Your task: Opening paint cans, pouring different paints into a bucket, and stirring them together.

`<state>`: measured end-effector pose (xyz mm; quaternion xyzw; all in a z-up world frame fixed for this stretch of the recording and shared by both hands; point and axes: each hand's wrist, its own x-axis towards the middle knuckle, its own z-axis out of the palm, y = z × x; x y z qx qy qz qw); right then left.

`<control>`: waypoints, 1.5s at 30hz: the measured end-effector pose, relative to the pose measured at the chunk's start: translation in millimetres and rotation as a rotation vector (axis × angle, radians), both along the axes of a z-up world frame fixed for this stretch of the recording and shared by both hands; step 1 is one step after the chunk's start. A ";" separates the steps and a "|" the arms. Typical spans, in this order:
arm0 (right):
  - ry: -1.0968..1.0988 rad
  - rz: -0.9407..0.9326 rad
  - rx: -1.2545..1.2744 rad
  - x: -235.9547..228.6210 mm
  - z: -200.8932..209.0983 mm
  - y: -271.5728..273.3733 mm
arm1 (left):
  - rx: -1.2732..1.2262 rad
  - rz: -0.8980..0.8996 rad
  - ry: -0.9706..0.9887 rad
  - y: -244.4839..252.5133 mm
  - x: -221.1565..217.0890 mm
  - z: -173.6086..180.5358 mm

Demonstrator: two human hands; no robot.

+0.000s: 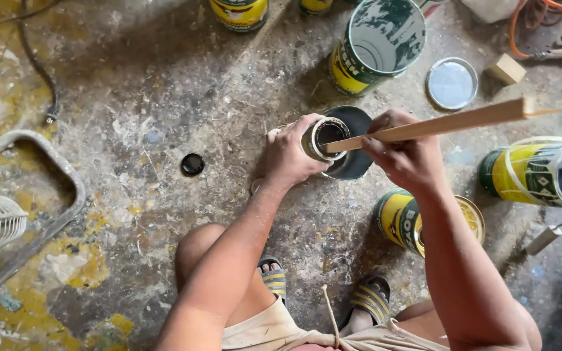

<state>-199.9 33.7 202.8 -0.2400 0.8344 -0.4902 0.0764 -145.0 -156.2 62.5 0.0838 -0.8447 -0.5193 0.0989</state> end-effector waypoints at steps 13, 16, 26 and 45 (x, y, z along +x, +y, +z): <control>0.200 -0.148 0.173 -12.9 -16.0 27.4 | 0.081 -0.039 -0.038 45.0 -27.8 -2.4; 0.076 -0.140 0.064 -14.1 -9.1 30.5 | 0.056 -0.050 -0.044 49.6 -30.2 -4.1; -0.013 0.030 0.085 -26.7 6.0 44.3 | 0.012 -0.070 -0.060 49.5 -27.1 7.6; -0.096 0.060 0.075 -30.3 6.0 44.2 | -0.056 -0.038 -0.049 42.8 -23.2 15.0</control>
